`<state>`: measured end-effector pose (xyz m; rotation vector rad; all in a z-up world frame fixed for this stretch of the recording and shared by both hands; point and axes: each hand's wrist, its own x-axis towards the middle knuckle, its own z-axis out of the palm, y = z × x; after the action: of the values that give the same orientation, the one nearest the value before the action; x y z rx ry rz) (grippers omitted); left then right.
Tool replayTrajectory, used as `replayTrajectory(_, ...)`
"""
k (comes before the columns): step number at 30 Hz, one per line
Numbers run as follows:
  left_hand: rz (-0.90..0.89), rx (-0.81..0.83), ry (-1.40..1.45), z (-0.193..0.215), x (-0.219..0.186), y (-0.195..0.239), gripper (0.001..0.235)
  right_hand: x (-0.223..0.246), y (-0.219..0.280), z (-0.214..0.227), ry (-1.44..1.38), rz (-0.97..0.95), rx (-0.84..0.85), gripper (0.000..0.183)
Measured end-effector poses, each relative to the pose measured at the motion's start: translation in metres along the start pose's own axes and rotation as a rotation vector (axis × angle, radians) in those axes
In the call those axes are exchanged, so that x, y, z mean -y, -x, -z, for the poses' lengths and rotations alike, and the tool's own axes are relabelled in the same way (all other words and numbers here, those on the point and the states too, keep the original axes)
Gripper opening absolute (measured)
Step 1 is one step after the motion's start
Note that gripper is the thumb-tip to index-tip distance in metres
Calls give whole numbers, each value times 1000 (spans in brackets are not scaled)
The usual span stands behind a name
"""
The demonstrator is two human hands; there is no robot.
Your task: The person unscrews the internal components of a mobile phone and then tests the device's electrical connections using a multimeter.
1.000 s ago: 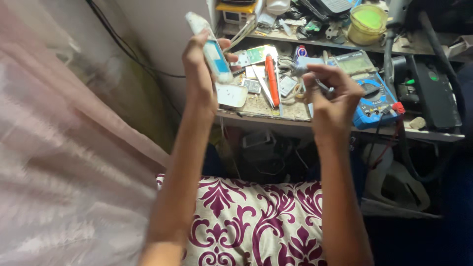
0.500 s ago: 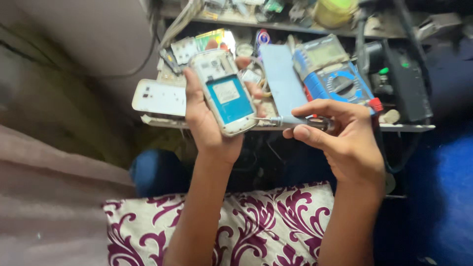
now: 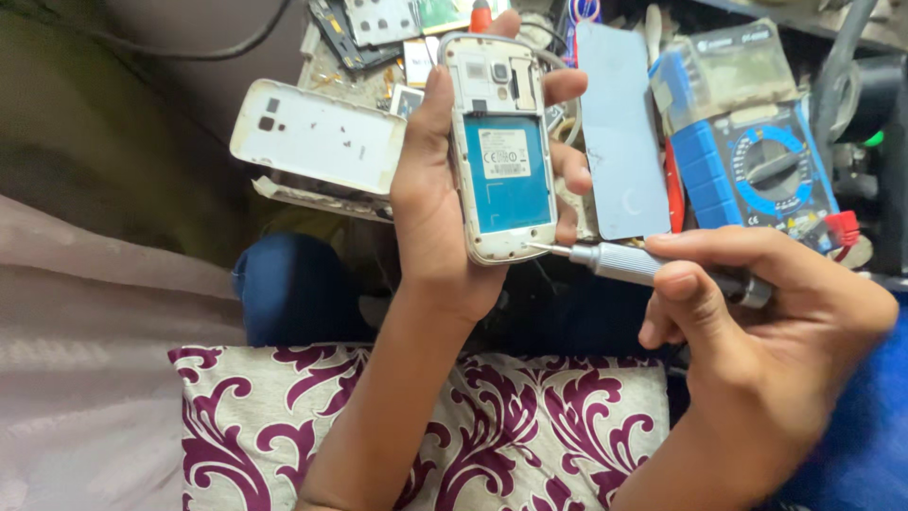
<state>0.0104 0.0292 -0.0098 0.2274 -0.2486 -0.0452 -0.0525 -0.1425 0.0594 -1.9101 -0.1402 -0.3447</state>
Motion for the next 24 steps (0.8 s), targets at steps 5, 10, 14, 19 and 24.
replayTrajectory(5, -5, -34, -63, 2, 3, 4, 53, 13, 10, -9, 70, -57, -52, 19)
replayTrajectory(10, -14, -47, -102, 6, 9, 7, 58, 12, 15, -8, 92, -129, -80, 17)
replayTrajectory(14, -5, -61, -97, 7, 10, 10, 58, 7, 13, -1, 56, -166, -44, 19)
replayTrajectory(19, 8, -97, -93, 5, 11, 10, 60, 5, 11, 0, 75, -150, 0, 20)
replayTrajectory(24, -24, -81, -124, 6, 9, 11, 58, 5, 9, -3, 97, -128, -18, 21)
